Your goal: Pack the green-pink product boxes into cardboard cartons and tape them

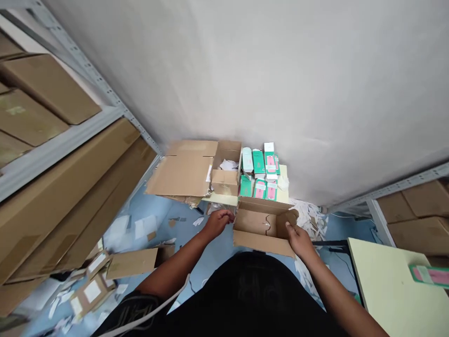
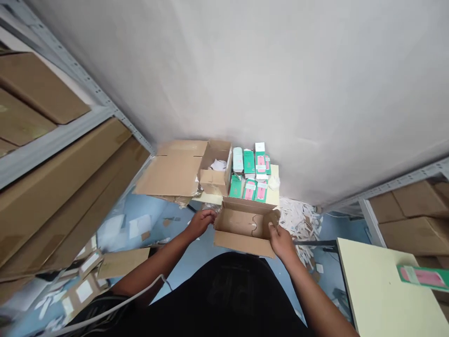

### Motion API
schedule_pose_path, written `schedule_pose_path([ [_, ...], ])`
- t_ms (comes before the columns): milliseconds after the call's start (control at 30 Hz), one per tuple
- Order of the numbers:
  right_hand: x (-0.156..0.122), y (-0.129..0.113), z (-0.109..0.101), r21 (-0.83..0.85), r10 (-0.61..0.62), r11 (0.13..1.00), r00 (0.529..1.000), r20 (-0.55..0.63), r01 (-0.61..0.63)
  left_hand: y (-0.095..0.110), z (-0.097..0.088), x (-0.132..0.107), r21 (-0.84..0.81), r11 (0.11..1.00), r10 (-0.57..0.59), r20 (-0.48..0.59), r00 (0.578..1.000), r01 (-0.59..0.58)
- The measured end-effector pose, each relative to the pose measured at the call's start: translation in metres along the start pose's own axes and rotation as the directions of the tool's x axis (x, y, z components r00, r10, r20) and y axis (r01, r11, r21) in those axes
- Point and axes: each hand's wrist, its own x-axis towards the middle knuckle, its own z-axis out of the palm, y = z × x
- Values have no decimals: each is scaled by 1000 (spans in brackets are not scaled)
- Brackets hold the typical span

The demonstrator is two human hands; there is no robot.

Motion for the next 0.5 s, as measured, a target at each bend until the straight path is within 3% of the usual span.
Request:
schedule_pose_path([
  [100, 29, -26, 17, -5, -82, 997, 990, 111, 83, 6, -40, 10, 186, 982, 74, -165, 983, -42],
  [233, 69, -51, 36, 10, -141, 990, 963, 230, 143, 44, -82, 35, 378, 924, 214, -362, 907, -67],
  [400, 108, -69, 57, -2, -190, 979, 919, 345, 203, 107, -103, 86, 582, 802, 342, -257, 904, -138],
  [500, 119, -77, 67, 6, -193, 978, 899, 393, 207, 123, -104, 137, 684, 713, 298, -99, 949, -153],
])
